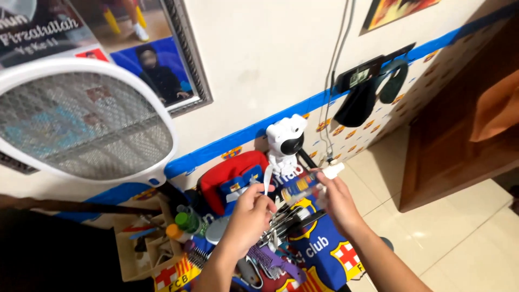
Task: The person wipes several metal tools with a white cloth on a cluttered work surface. They pick up each tool, wipe it, and place it back among other items. The actions are repetitive and focused on surface cleaning.
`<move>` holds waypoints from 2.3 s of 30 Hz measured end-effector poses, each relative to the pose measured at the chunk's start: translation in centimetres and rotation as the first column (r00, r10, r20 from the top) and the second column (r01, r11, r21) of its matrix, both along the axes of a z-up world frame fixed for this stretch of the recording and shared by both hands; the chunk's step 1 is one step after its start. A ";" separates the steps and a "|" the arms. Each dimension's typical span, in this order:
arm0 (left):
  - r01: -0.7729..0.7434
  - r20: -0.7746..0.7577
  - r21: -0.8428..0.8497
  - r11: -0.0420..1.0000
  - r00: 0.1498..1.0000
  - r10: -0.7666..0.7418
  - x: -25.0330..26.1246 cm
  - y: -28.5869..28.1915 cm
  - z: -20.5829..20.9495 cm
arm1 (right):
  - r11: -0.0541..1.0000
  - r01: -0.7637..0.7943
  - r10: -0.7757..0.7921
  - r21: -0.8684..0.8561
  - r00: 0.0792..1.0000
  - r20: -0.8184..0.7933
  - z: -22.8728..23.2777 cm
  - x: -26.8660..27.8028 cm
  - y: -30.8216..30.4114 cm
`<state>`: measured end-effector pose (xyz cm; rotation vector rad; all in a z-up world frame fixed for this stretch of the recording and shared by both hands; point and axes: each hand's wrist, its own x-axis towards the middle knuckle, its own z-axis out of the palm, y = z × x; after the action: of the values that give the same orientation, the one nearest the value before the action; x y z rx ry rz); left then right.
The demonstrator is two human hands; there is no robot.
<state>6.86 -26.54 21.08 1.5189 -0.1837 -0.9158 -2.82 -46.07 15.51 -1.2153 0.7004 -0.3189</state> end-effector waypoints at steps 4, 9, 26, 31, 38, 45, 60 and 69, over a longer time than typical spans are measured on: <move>0.013 -0.009 0.018 1.000 1.000 -0.013 0.0 -0.4 1.1 | 0.976 -0.032 -0.012 0.214 0.980 0.200 1.1 -0.6 0.2; 0.086 -0.003 0.007 0.996 0.996 -0.086 -0.4 -0.6 2.3 | 0.965 -0.249 0.223 0.084 0.944 0.243 5.6 -1.6 1.6; 0.145 -0.015 -0.045 0.988 0.989 -0.146 -2.6 -1.1 2.2 | 0.190 -0.237 0.255 -0.953 0.949 -0.185 8.4 -1.6 3.3; 0.144 -0.009 -0.024 0.989 0.989 -0.144 -3.1 -0.6 3.0 | 0.140 -0.245 0.256 -0.959 0.945 -0.204 8.2 -1.7 3.2; 0.161 -0.006 0.004 0.987 0.987 -0.161 -3.4 -0.7 3.2 | 0.138 -0.223 0.255 -0.965 0.949 -0.183 8.2 -2.0 3.4; 0.149 -0.020 -0.059 0.987 0.988 -0.150 -3.6 -1.0 2.0 | 0.190 -0.205 0.246 -0.960 0.957 -0.156 7.7 -2.3 3.2; 0.127 -0.135 -0.227 0.966 0.978 -0.161 -3.1 -0.3 1.2 | 0.379 -0.269 0.132 -0.886 0.963 -0.236 4.2 -2.2 0.8; -0.018 -0.182 -0.161 0.987 0.983 -0.012 -2.7 2.3 -0.6 | 0.786 -0.317 0.225 -0.531 0.947 -0.231 -7.5 1.5 -4.8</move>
<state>4.19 -24.28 20.44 1.2777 -0.1198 -1.0081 -1.31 -50.90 8.01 -1.9075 0.5640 -0.1912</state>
